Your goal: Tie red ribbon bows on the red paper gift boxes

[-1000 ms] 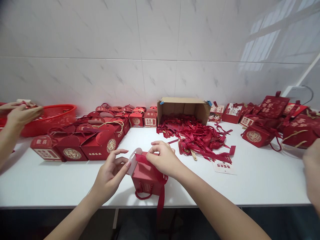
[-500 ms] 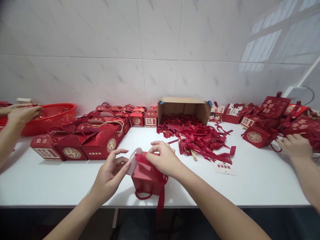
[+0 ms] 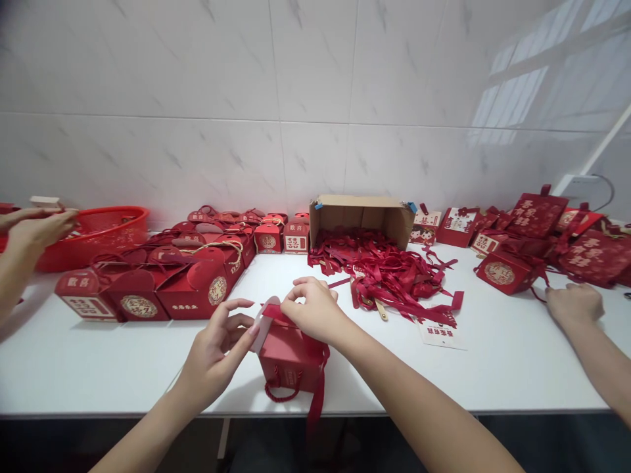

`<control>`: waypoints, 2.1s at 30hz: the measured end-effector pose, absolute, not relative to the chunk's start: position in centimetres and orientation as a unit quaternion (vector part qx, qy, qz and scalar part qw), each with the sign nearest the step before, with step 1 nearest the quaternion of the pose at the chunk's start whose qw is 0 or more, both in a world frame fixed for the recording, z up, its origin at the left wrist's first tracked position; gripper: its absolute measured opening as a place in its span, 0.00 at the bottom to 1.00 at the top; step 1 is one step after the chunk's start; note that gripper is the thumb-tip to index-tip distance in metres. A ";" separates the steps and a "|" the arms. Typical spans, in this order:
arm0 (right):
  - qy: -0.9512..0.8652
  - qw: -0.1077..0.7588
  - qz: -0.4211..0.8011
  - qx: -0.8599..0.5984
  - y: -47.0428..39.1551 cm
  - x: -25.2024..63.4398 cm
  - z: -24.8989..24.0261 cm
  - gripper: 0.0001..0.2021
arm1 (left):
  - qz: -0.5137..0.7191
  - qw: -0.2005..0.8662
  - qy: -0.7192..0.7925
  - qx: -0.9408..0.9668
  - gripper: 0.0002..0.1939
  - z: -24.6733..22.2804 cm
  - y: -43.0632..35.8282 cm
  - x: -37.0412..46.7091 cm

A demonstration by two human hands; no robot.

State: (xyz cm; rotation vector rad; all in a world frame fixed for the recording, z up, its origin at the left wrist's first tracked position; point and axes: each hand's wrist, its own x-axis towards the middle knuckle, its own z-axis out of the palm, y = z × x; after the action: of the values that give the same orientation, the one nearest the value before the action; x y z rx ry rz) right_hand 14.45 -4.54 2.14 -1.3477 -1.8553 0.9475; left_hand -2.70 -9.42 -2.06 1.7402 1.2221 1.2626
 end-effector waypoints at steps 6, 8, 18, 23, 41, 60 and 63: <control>-0.718 0.311 0.343 -0.520 -4.5 13.9 2.0 0.07 | 0.460 0.305 0.477 0.684 0.16 -2.4 -9.4 -2.9; -0.723 0.318 0.331 -0.517 -4.5 14.0 1.8 0.08 | 0.453 0.295 0.485 0.687 0.16 -2.4 -9.4 -3.0; -0.745 0.419 0.237 -0.461 -7.0 21.1 -1.4 0.12 | 0.238 0.157 0.630 0.722 0.22 -3.4 -8.2 -8.1; -0.740 0.373 0.333 -0.450 -8.9 21.9 -4.0 0.13 | 0.121 0.112 0.658 0.734 0.25 -4.5 -7.6 -9.5; -0.512 0.424 0.642 -0.380 -7.6 22.3 -4.6 0.12 | 0.316 0.621 0.427 0.576 0.16 -2.0 -4.3 -3.7; -0.656 0.384 0.380 -0.527 -6.2 22.3 -5.4 0.21 | 0.266 0.511 0.479 0.662 0.22 -3.3 -4.1 -6.1; -0.672 0.375 0.351 -0.533 -6.1 22.4 -5.6 0.21 | 0.261 0.509 0.477 0.667 0.22 -3.3 -4.1 -6.1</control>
State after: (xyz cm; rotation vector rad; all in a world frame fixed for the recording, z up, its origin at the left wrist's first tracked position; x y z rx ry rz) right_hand 22.36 -6.14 -5.58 -1.3635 -1.7198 0.8995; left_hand -6.06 -4.15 -3.28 1.6066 1.1502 0.6299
